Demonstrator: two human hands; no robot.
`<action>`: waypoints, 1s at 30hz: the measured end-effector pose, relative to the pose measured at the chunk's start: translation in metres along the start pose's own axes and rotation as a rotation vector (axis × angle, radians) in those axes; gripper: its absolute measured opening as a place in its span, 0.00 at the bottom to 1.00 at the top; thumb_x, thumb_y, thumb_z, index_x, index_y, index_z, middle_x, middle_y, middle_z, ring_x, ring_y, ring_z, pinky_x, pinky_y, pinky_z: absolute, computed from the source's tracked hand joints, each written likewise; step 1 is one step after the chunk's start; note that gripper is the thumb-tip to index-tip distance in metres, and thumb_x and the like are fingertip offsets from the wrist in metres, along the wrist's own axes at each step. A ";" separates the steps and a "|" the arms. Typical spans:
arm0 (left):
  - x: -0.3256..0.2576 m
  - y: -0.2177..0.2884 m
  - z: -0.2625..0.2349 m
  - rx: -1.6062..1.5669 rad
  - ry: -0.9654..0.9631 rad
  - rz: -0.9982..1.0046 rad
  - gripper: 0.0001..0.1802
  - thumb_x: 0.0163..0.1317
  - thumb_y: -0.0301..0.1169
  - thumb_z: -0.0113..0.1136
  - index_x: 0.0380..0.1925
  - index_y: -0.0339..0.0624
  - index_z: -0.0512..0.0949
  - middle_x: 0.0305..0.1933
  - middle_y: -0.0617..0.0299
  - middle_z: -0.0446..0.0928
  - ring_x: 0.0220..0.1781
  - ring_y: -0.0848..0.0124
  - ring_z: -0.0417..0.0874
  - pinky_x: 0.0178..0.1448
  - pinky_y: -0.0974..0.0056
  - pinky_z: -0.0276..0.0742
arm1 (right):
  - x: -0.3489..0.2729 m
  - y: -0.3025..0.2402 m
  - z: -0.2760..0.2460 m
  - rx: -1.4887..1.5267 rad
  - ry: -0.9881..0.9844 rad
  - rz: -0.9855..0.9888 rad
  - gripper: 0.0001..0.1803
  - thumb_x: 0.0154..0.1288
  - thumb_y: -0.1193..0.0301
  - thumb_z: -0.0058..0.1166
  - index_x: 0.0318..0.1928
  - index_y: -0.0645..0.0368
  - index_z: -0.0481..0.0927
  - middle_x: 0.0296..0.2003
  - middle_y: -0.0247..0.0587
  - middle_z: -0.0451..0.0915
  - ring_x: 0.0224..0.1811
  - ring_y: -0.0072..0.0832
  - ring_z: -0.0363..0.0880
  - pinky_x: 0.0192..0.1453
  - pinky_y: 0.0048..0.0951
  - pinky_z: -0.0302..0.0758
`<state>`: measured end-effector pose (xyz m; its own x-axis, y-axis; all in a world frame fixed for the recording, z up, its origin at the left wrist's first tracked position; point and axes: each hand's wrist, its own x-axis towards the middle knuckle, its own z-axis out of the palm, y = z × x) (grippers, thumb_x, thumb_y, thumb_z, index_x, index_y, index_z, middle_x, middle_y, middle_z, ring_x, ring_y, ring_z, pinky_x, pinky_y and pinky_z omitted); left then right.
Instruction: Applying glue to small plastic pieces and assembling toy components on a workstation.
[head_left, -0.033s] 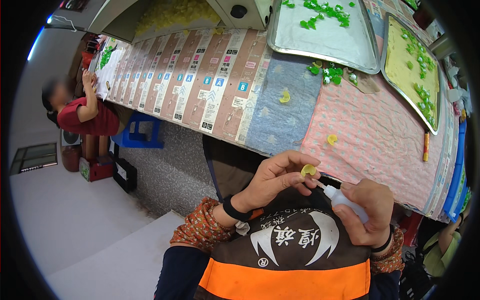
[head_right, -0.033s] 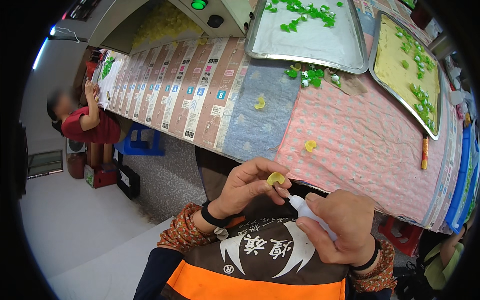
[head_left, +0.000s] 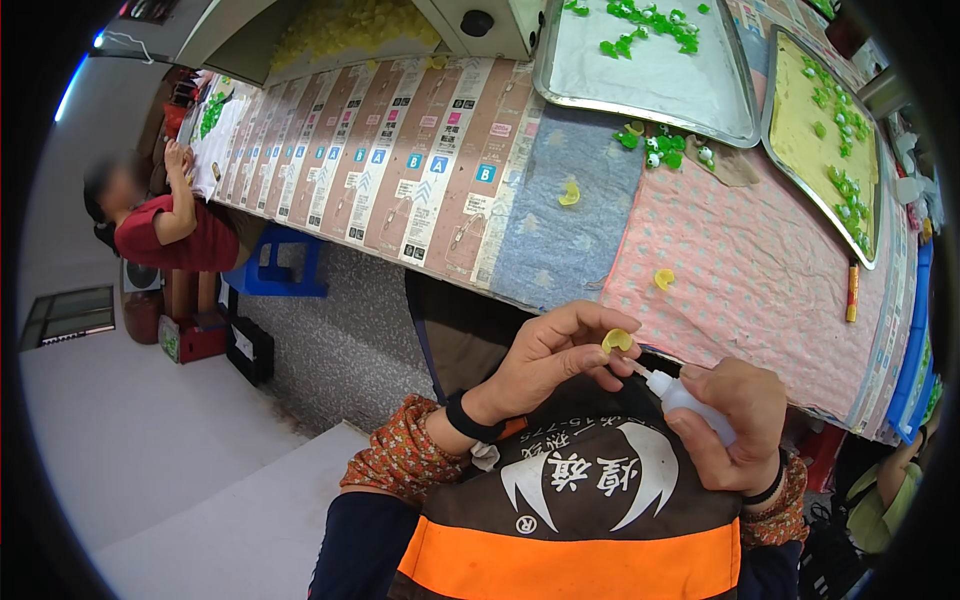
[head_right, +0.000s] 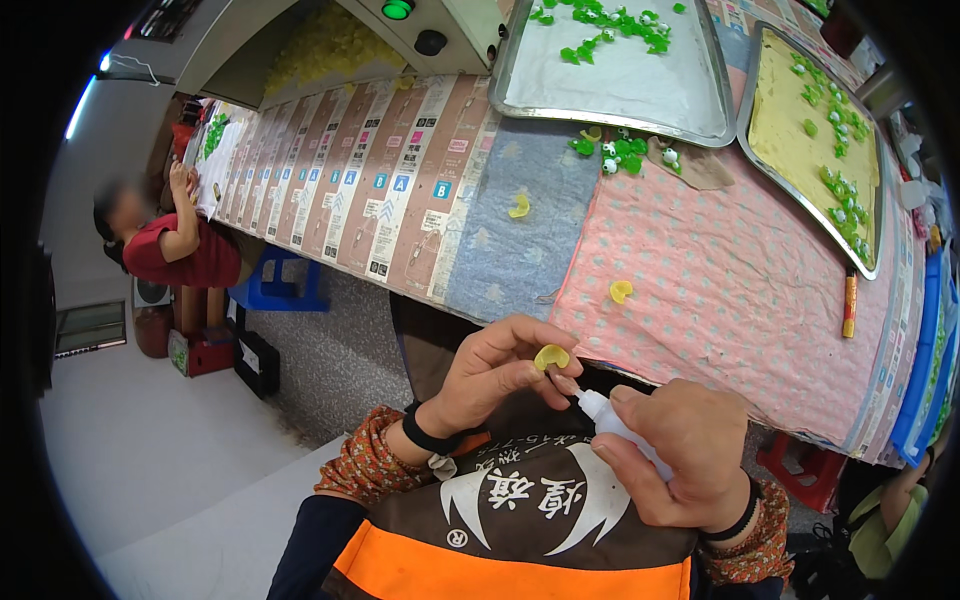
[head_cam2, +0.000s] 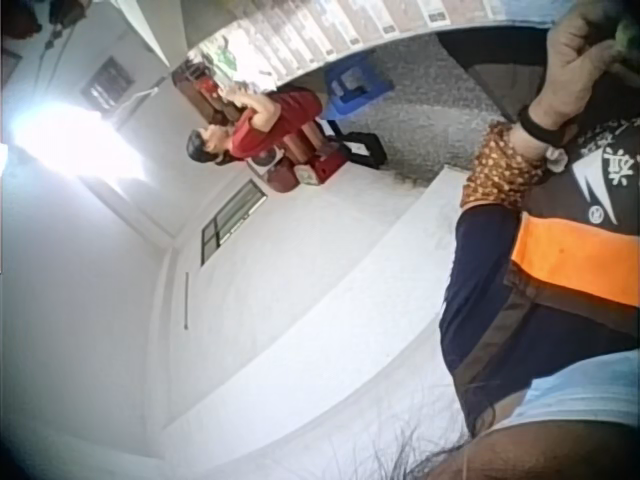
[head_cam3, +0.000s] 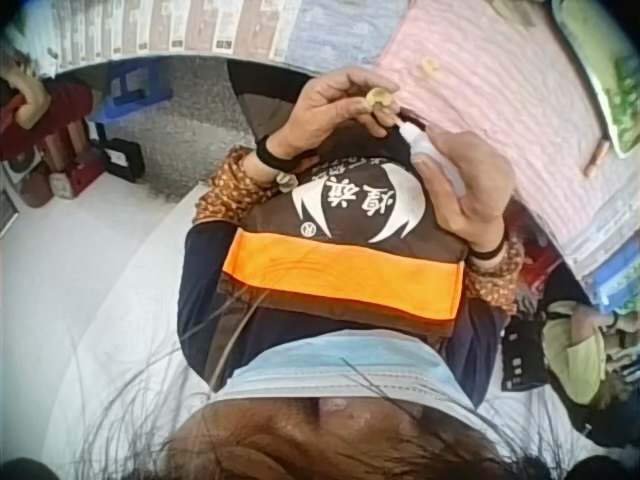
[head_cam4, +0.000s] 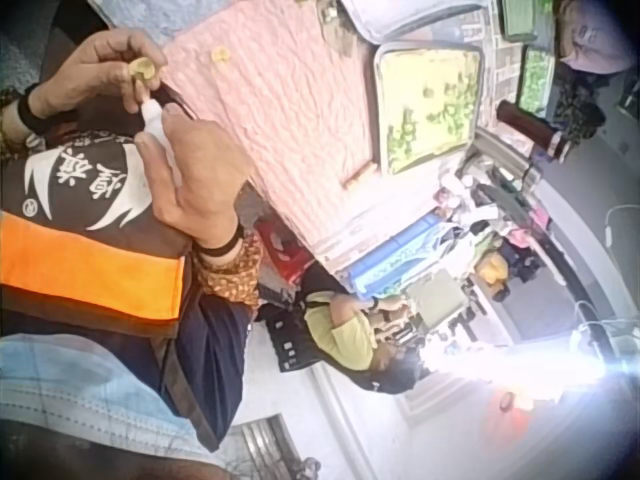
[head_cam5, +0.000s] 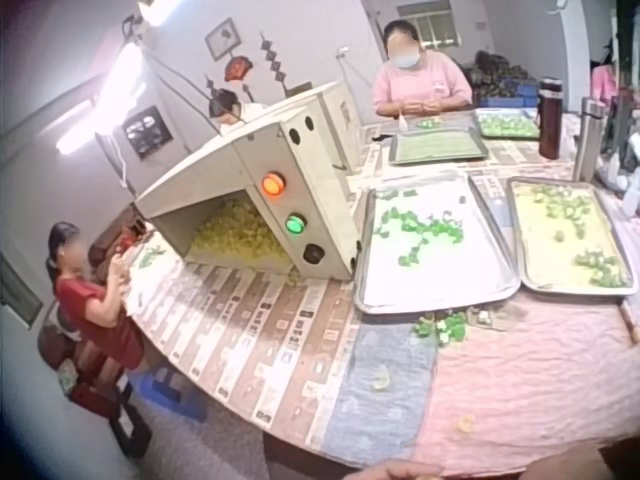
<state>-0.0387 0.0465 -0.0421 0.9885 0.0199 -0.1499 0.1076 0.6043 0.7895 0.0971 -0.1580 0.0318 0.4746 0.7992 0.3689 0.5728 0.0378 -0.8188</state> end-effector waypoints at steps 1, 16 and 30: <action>0.000 0.000 0.000 0.001 0.000 -0.001 0.21 0.75 0.31 0.54 0.62 0.32 0.69 0.54 0.48 0.79 0.51 0.66 0.84 0.51 0.60 0.88 | 0.000 0.000 0.000 -0.004 -0.010 0.002 0.19 0.49 0.77 0.71 0.43 0.65 0.82 0.23 0.40 0.77 0.18 0.35 0.75 0.22 0.34 0.66; 0.003 -0.003 -0.003 0.040 -0.021 0.007 0.17 0.75 0.32 0.54 0.57 0.32 0.72 0.51 0.48 0.80 0.48 0.66 0.85 0.50 0.61 0.88 | 0.002 0.003 0.004 -0.074 -0.023 -0.007 0.20 0.48 0.77 0.73 0.43 0.65 0.81 0.25 0.41 0.79 0.22 0.37 0.79 0.25 0.34 0.71; 0.010 0.021 0.024 -0.728 0.412 -0.125 0.20 0.79 0.43 0.45 0.62 0.44 0.70 0.57 0.59 0.76 0.59 0.65 0.80 0.64 0.57 0.80 | -0.002 0.005 -0.004 0.743 0.337 0.637 0.25 0.63 0.65 0.67 0.54 0.64 0.73 0.38 0.45 0.83 0.34 0.24 0.83 0.34 0.22 0.82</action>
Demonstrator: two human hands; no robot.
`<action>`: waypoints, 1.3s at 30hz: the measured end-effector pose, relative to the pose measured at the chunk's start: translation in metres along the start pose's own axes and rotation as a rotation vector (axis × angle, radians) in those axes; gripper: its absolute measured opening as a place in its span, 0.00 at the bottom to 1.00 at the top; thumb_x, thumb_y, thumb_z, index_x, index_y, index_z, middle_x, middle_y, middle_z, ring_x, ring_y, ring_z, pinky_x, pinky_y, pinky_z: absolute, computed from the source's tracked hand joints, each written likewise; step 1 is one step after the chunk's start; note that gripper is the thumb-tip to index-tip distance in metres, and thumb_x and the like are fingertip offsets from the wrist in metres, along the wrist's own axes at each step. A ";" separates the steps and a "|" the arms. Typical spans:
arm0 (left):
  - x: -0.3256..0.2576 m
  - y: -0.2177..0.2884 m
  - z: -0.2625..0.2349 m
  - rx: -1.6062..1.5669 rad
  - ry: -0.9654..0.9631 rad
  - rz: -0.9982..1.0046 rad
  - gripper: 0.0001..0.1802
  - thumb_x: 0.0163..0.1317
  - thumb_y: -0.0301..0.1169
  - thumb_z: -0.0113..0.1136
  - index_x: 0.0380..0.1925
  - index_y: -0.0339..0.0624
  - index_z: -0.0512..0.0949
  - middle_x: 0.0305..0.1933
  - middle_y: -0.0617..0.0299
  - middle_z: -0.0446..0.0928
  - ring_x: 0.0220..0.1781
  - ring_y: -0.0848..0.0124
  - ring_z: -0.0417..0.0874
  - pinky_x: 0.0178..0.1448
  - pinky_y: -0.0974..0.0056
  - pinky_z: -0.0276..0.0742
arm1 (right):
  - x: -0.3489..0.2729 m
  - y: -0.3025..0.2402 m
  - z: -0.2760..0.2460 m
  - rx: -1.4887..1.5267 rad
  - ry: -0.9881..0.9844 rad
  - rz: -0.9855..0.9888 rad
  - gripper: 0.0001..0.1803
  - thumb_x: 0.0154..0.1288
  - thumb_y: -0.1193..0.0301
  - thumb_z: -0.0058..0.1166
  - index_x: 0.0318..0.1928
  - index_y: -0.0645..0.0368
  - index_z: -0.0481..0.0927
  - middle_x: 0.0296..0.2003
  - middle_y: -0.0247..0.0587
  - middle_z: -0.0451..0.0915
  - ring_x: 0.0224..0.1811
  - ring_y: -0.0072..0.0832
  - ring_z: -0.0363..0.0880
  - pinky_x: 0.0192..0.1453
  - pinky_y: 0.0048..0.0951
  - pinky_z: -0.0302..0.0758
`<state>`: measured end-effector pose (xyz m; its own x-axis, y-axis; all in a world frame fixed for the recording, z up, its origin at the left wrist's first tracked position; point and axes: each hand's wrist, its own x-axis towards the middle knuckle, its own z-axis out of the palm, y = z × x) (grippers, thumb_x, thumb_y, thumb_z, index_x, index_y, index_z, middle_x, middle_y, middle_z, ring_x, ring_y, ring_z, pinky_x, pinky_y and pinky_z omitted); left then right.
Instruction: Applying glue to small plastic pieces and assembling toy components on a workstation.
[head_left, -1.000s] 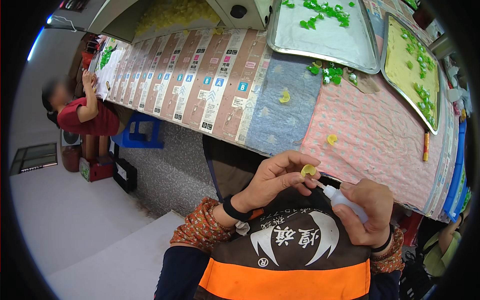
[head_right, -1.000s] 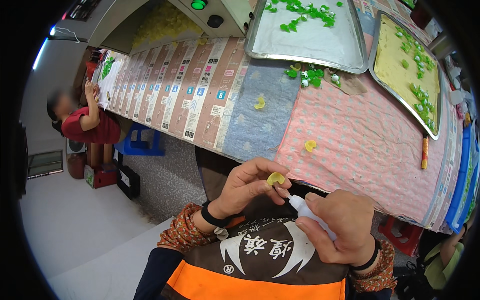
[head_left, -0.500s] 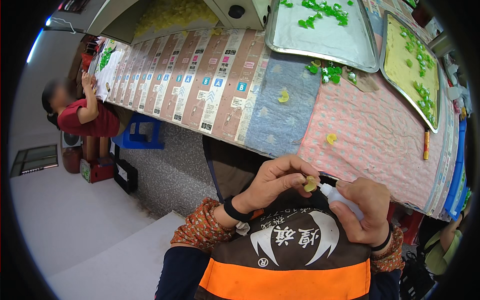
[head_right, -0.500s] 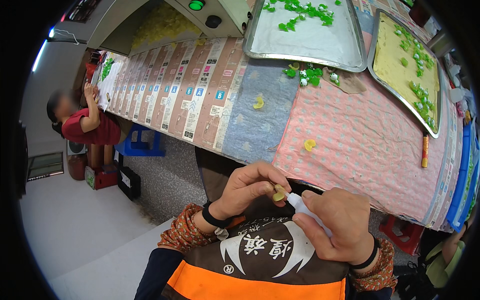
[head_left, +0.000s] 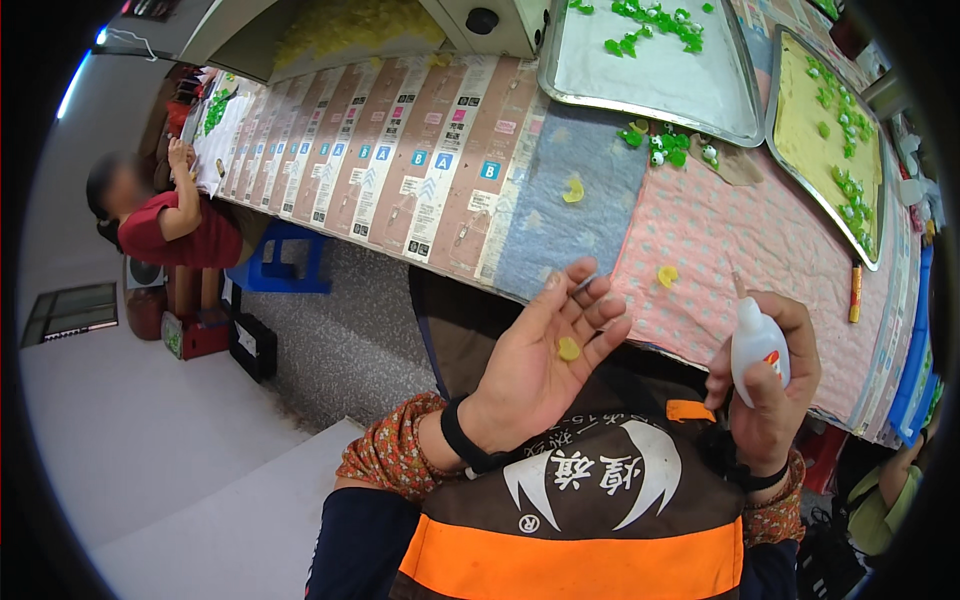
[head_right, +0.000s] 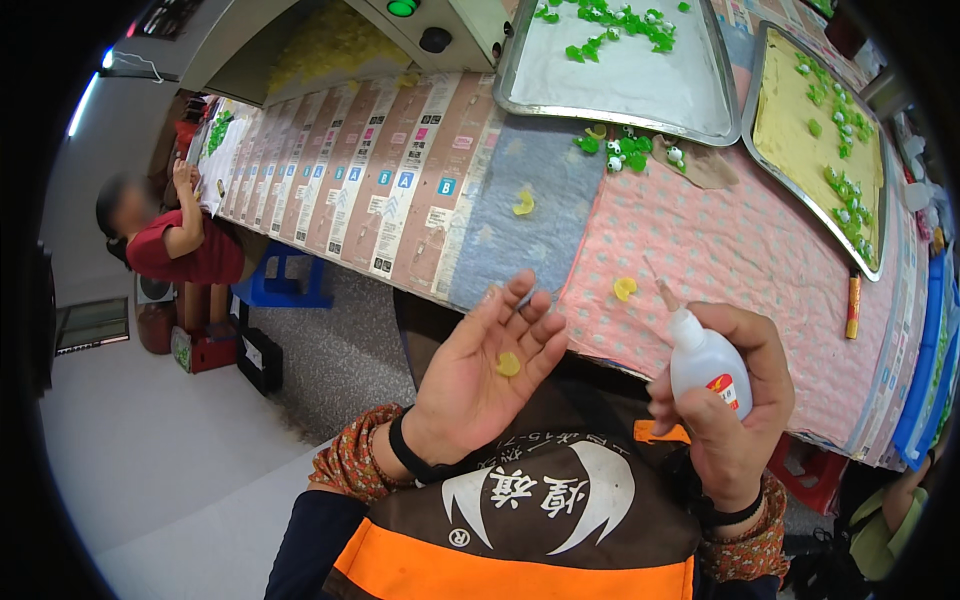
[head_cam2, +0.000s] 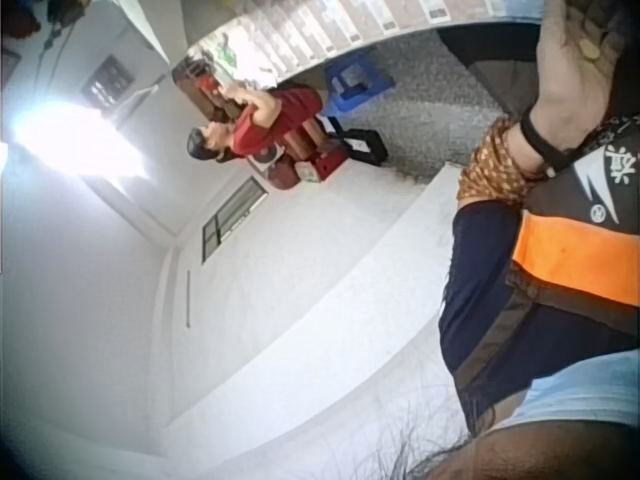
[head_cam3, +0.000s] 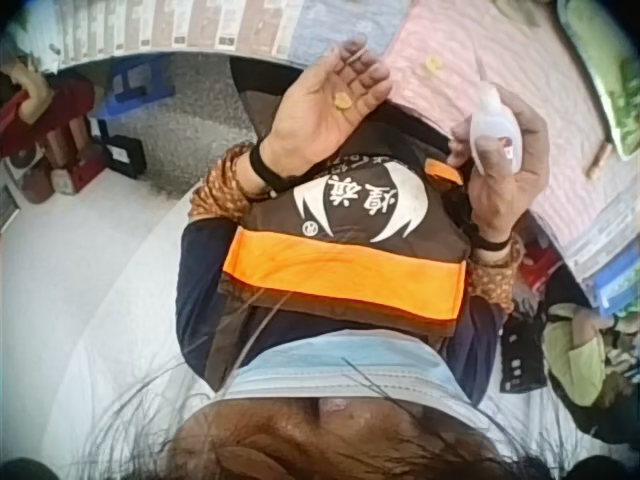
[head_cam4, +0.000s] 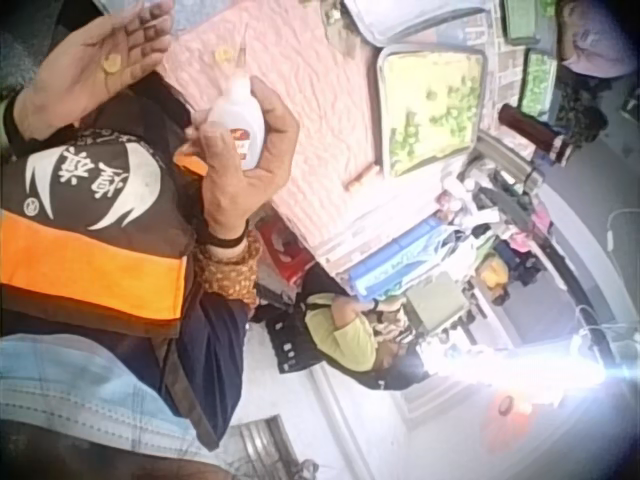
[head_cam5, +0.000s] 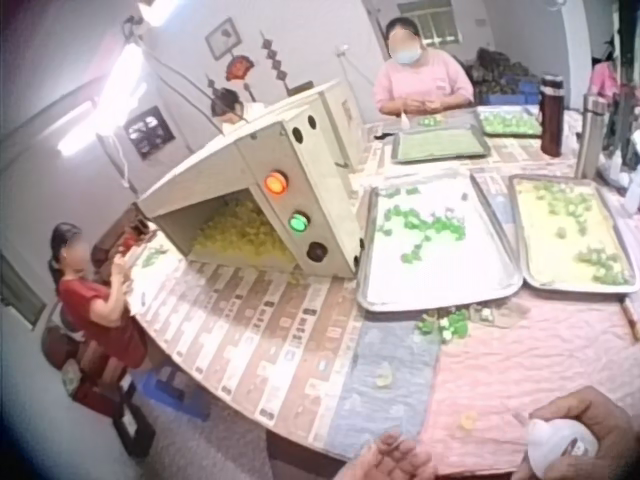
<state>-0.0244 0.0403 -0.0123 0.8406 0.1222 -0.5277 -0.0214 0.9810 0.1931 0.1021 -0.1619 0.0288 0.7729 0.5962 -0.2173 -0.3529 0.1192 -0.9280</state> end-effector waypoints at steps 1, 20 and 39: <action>0.003 0.000 0.007 0.030 0.009 0.045 0.20 0.79 0.43 0.45 0.61 0.44 0.70 0.57 0.59 0.75 0.61 0.64 0.79 0.68 0.56 0.77 | 0.004 -0.003 0.007 -0.016 0.001 0.015 0.22 0.62 0.74 0.66 0.54 0.62 0.72 0.37 0.43 0.83 0.34 0.22 0.84 0.32 0.20 0.84; 0.026 -0.024 0.024 0.301 -0.180 0.259 0.24 0.80 0.50 0.36 0.64 0.46 0.64 0.65 0.53 0.70 0.72 0.57 0.68 0.75 0.50 0.66 | 0.018 0.042 0.043 -0.225 -0.145 -0.017 0.27 0.57 0.81 0.68 0.53 0.58 0.67 0.44 0.35 0.78 0.47 0.19 0.79 0.50 0.22 0.79; 0.029 -0.030 0.022 0.297 -0.242 0.342 0.24 0.81 0.49 0.34 0.65 0.46 0.63 0.66 0.53 0.70 0.74 0.58 0.66 0.76 0.49 0.65 | 0.021 0.044 0.047 -0.328 -0.135 -0.176 0.23 0.58 0.83 0.64 0.51 0.59 0.68 0.43 0.35 0.78 0.43 0.22 0.80 0.47 0.26 0.77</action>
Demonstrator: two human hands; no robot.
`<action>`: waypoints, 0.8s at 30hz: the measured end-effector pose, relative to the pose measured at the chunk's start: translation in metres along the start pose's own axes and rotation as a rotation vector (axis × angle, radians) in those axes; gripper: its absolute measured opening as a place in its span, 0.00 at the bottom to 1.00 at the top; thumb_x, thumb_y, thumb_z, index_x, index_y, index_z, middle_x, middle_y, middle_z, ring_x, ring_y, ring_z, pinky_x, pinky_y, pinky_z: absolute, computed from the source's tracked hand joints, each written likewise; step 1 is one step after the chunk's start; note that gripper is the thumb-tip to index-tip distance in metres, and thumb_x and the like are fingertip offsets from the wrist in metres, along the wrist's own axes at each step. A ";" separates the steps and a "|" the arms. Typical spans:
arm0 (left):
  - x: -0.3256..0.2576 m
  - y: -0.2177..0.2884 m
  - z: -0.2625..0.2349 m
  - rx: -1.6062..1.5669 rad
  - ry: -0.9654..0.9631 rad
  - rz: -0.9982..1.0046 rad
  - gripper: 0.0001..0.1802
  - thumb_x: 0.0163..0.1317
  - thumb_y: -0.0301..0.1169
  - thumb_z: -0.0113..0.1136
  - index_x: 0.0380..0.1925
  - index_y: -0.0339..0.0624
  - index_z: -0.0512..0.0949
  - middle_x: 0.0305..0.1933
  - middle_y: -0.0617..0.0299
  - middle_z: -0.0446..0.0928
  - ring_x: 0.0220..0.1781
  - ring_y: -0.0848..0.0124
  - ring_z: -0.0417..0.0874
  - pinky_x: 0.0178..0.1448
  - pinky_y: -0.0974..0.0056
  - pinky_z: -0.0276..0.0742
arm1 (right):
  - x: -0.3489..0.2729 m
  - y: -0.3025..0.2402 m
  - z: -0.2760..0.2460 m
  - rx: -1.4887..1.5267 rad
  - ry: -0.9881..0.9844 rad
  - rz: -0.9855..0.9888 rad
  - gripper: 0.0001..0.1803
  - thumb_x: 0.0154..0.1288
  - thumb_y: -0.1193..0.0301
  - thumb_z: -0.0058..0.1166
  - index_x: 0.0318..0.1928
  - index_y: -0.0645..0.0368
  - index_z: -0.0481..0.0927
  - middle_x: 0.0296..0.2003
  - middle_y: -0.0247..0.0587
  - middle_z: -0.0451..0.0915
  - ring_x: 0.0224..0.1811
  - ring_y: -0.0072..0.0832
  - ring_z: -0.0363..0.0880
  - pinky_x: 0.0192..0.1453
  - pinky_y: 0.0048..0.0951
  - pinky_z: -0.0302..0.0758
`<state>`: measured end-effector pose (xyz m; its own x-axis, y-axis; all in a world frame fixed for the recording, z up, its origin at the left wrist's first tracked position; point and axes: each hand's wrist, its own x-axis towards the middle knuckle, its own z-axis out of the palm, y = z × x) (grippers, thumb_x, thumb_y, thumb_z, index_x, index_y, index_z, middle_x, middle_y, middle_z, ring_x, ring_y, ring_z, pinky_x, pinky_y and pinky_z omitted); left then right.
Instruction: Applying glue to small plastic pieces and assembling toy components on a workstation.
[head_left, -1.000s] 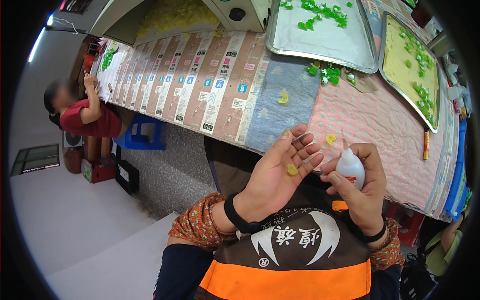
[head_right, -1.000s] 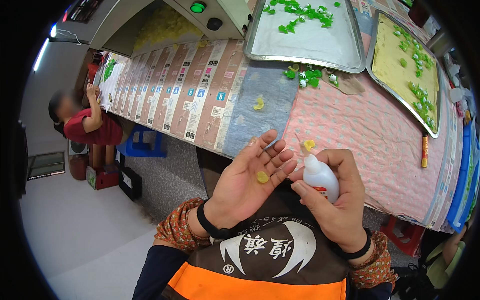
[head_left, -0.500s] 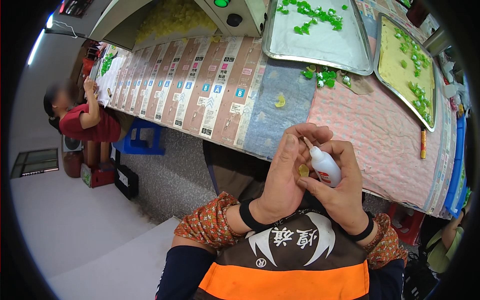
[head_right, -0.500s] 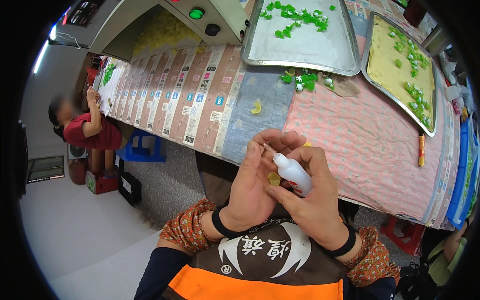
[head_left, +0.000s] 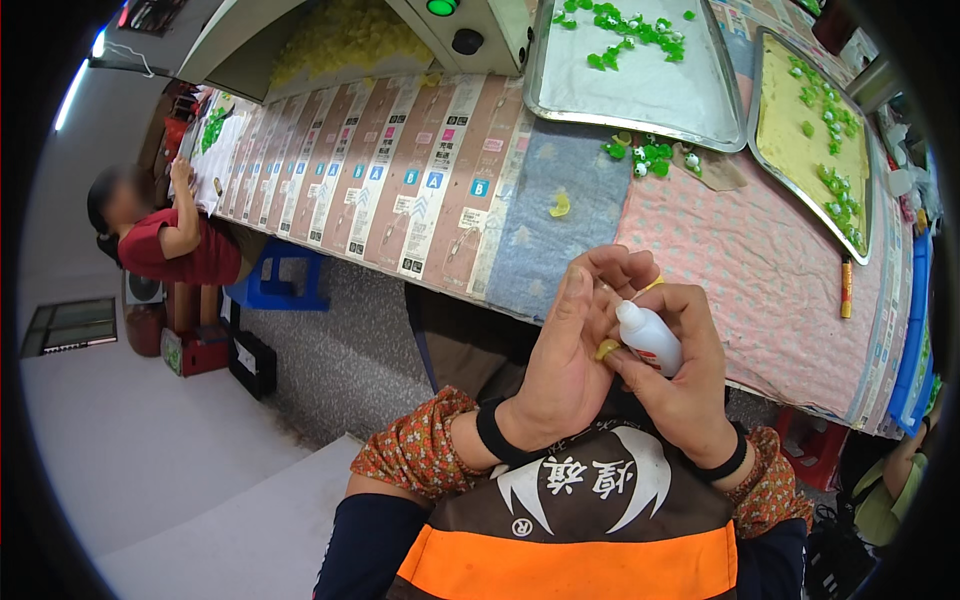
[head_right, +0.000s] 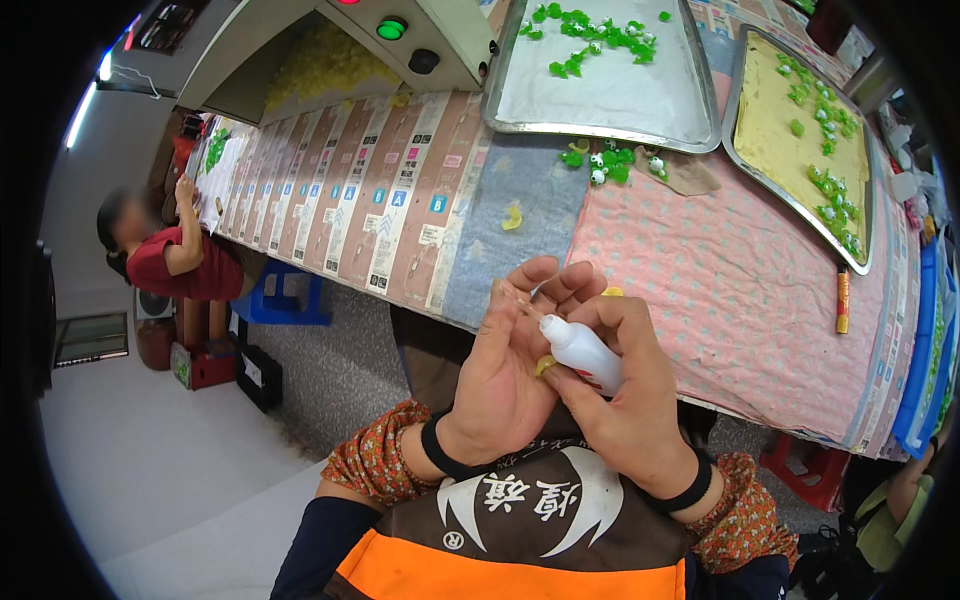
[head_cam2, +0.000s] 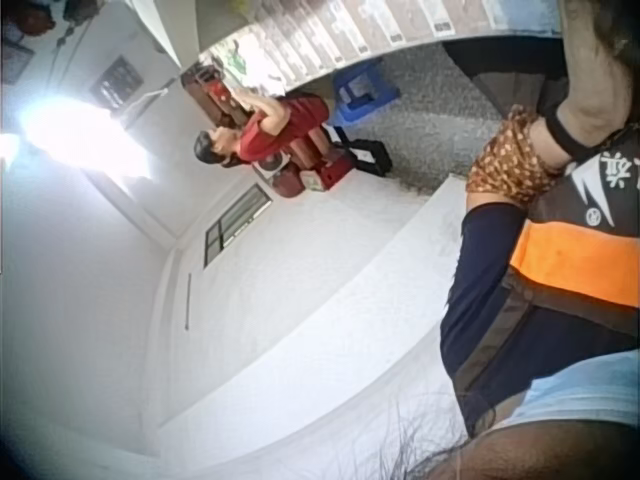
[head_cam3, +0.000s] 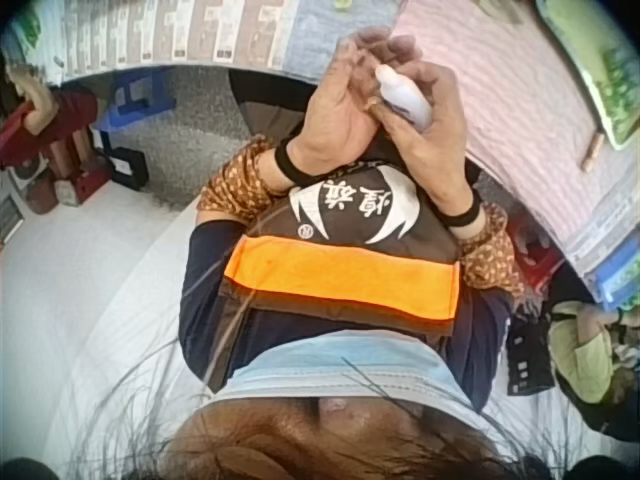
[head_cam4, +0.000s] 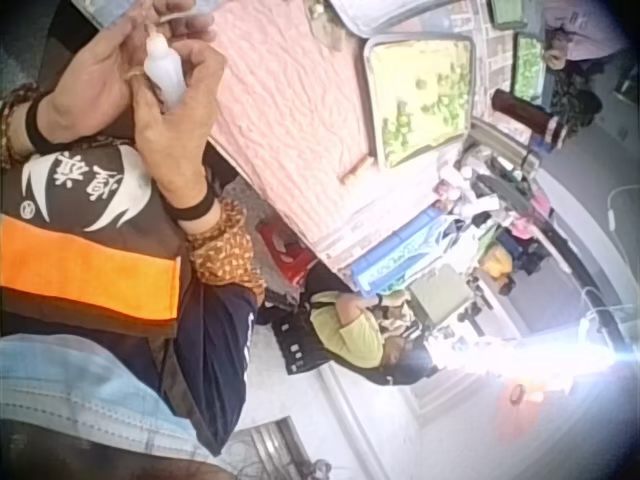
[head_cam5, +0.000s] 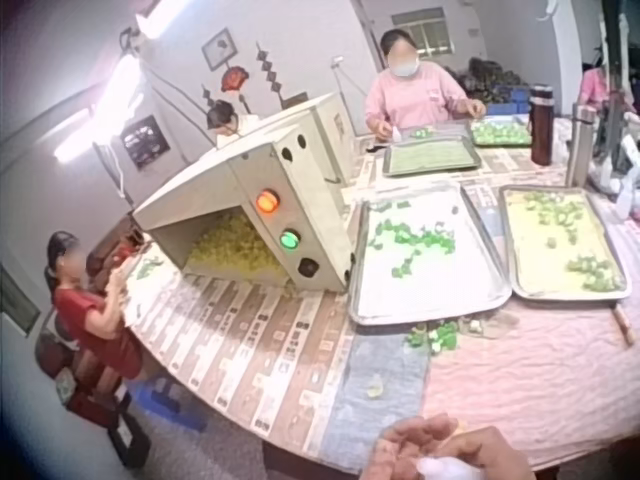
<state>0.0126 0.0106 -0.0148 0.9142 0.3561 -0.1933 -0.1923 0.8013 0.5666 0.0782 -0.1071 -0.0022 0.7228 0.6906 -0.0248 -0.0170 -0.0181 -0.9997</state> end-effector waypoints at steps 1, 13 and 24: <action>0.000 0.000 -0.001 -0.026 0.006 -0.018 0.24 0.81 0.49 0.34 0.65 0.46 0.63 0.66 0.54 0.70 0.74 0.58 0.67 0.76 0.49 0.65 | 0.000 0.000 -0.001 0.042 0.012 0.062 0.23 0.58 0.83 0.64 0.51 0.59 0.68 0.42 0.36 0.78 0.42 0.22 0.80 0.45 0.25 0.77; -0.005 0.017 -0.014 0.177 -0.032 -0.264 0.16 0.79 0.36 0.47 0.60 0.41 0.69 0.60 0.61 0.71 0.62 0.72 0.75 0.66 0.62 0.74 | 0.017 -0.021 -0.027 0.229 0.057 0.369 0.24 0.61 0.79 0.66 0.53 0.57 0.67 0.39 0.37 0.79 0.35 0.18 0.81 0.28 0.17 0.81; -0.010 0.021 -0.030 0.379 -0.171 -0.432 0.20 0.75 0.34 0.54 0.62 0.39 0.70 0.55 0.62 0.76 0.51 0.77 0.80 0.61 0.62 0.81 | 0.020 -0.021 -0.037 0.255 0.029 0.508 0.23 0.61 0.77 0.68 0.51 0.62 0.68 0.37 0.42 0.81 0.31 0.22 0.85 0.27 0.19 0.83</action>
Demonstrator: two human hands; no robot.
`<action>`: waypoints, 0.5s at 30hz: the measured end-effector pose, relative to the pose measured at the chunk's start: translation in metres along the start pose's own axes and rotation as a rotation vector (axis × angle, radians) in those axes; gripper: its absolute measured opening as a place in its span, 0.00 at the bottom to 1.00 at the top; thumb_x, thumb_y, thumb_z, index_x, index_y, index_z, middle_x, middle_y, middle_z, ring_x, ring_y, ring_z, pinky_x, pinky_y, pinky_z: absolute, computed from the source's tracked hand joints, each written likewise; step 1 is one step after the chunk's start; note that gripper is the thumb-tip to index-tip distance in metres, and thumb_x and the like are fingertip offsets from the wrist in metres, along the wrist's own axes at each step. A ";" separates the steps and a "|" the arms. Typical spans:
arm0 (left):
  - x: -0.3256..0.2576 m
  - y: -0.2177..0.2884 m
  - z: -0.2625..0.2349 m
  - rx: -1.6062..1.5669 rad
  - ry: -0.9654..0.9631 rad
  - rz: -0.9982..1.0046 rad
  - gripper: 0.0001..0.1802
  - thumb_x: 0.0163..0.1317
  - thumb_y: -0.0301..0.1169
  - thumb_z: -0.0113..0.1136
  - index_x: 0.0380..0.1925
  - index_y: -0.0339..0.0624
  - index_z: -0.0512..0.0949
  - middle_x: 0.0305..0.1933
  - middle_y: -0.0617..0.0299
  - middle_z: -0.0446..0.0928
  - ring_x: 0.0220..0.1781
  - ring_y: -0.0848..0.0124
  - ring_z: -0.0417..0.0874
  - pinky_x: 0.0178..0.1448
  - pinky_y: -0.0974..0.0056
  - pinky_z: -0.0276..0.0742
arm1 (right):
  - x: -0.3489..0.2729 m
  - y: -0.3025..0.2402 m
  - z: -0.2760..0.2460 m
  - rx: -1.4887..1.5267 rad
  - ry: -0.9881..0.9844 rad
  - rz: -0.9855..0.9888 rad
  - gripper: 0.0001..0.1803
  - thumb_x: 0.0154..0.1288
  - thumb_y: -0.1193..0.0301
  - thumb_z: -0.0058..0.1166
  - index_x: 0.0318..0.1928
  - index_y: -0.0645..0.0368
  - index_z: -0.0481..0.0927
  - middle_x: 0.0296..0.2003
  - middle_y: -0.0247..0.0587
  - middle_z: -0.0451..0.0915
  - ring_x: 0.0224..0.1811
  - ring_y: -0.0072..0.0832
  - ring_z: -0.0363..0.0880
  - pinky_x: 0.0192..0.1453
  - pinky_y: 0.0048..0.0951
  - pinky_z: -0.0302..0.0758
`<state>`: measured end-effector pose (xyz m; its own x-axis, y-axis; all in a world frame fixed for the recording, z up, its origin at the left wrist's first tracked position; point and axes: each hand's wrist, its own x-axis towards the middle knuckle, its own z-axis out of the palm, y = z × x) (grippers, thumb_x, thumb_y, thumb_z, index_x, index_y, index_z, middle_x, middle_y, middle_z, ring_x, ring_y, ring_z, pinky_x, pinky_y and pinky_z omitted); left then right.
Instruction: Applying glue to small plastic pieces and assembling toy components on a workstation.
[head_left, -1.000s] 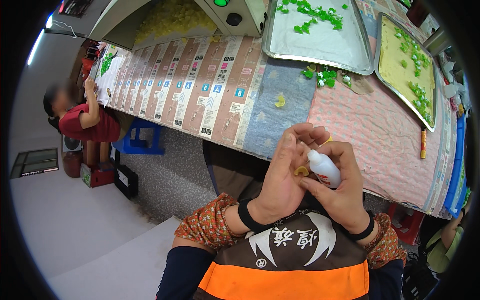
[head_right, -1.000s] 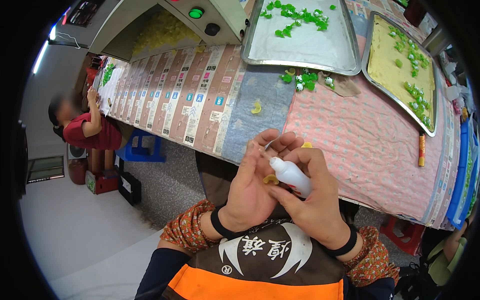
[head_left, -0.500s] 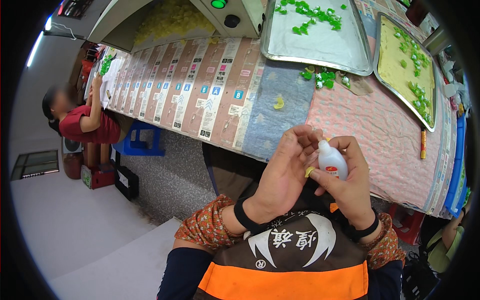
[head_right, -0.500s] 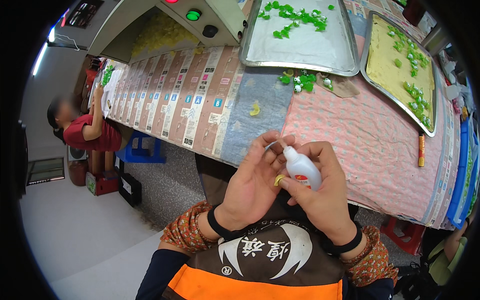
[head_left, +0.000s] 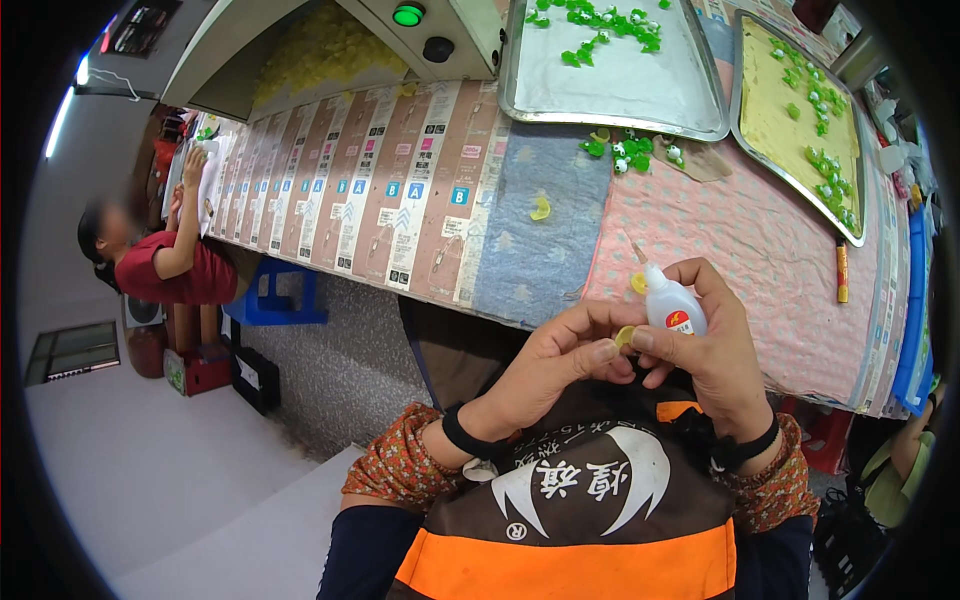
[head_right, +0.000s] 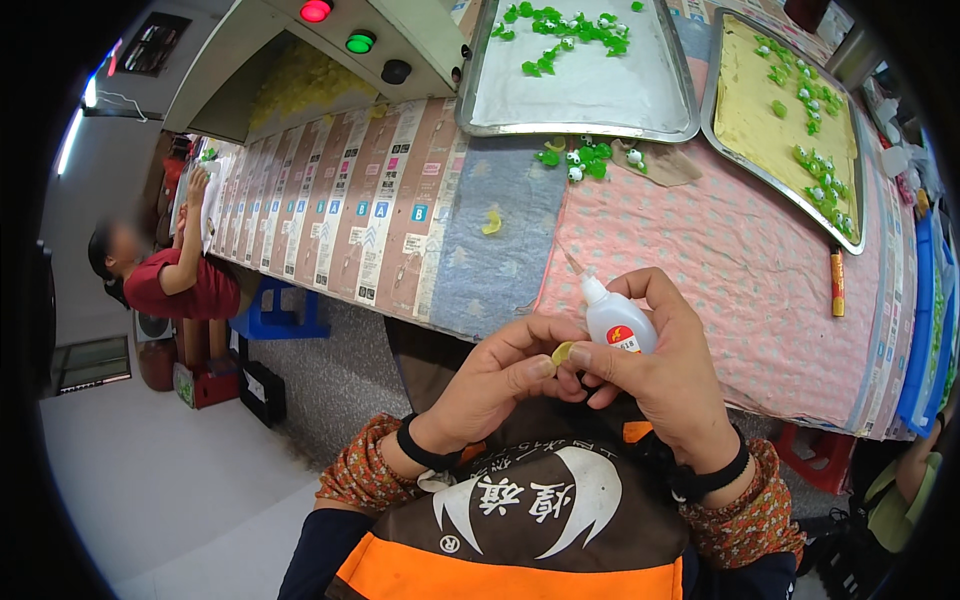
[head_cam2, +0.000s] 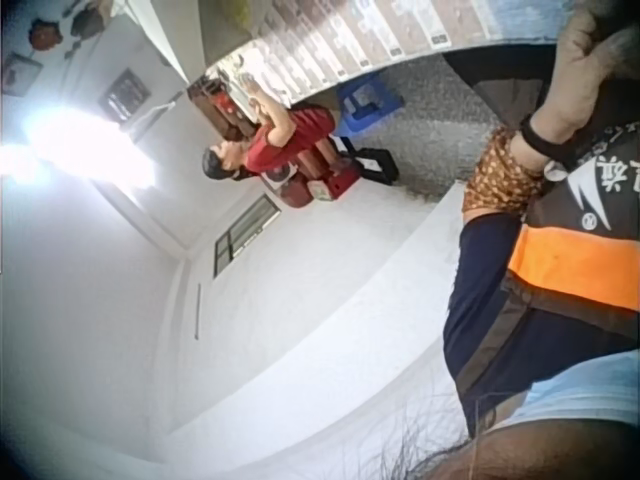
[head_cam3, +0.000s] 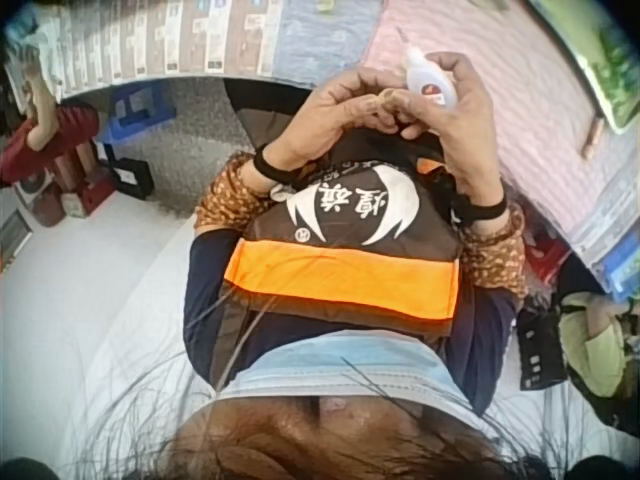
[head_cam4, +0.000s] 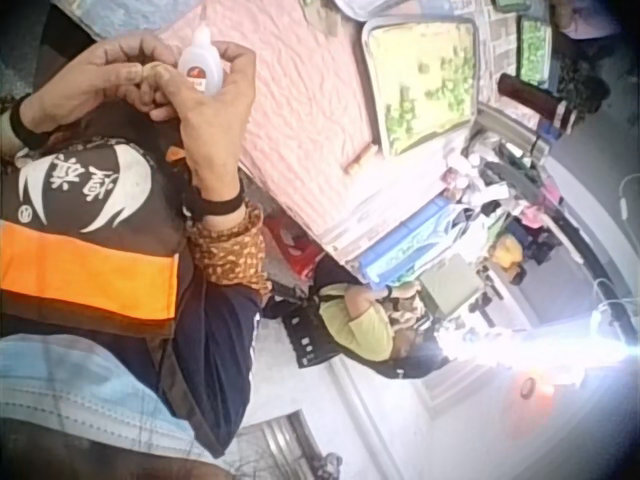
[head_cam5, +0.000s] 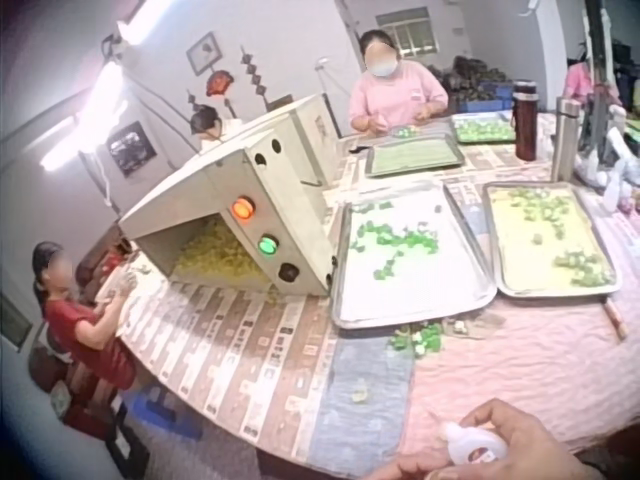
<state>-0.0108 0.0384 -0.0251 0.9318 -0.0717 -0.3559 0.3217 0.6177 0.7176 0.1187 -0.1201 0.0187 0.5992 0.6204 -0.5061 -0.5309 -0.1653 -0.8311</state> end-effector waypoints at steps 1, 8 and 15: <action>0.000 0.000 -0.001 -0.043 -0.005 -0.027 0.19 0.75 0.34 0.54 0.62 0.39 0.70 0.54 0.62 0.76 0.50 0.76 0.81 0.60 0.62 0.82 | 0.000 -0.001 0.000 0.001 0.000 -0.001 0.23 0.61 0.77 0.68 0.51 0.62 0.68 0.37 0.42 0.81 0.31 0.22 0.85 0.27 0.19 0.83; -0.001 -0.010 -0.005 -0.074 -0.014 -0.012 0.17 0.75 0.35 0.55 0.58 0.40 0.72 0.52 0.62 0.77 0.49 0.76 0.81 0.58 0.61 0.84 | -0.002 0.000 0.006 0.027 -0.010 0.020 0.22 0.61 0.79 0.67 0.51 0.64 0.67 0.36 0.42 0.81 0.31 0.23 0.86 0.28 0.19 0.83; -0.001 -0.017 -0.005 -0.214 0.001 0.022 0.16 0.77 0.37 0.53 0.58 0.41 0.70 0.49 0.62 0.76 0.49 0.75 0.82 0.56 0.63 0.85 | -0.003 0.005 0.007 0.007 0.022 -0.058 0.21 0.63 0.77 0.65 0.51 0.62 0.68 0.36 0.40 0.80 0.32 0.19 0.83 0.29 0.19 0.81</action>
<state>-0.0183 0.0324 -0.0396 0.9379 -0.0562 -0.3423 0.2586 0.7711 0.5818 0.1097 -0.1177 0.0178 0.6420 0.6115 -0.4626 -0.4991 -0.1247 -0.8575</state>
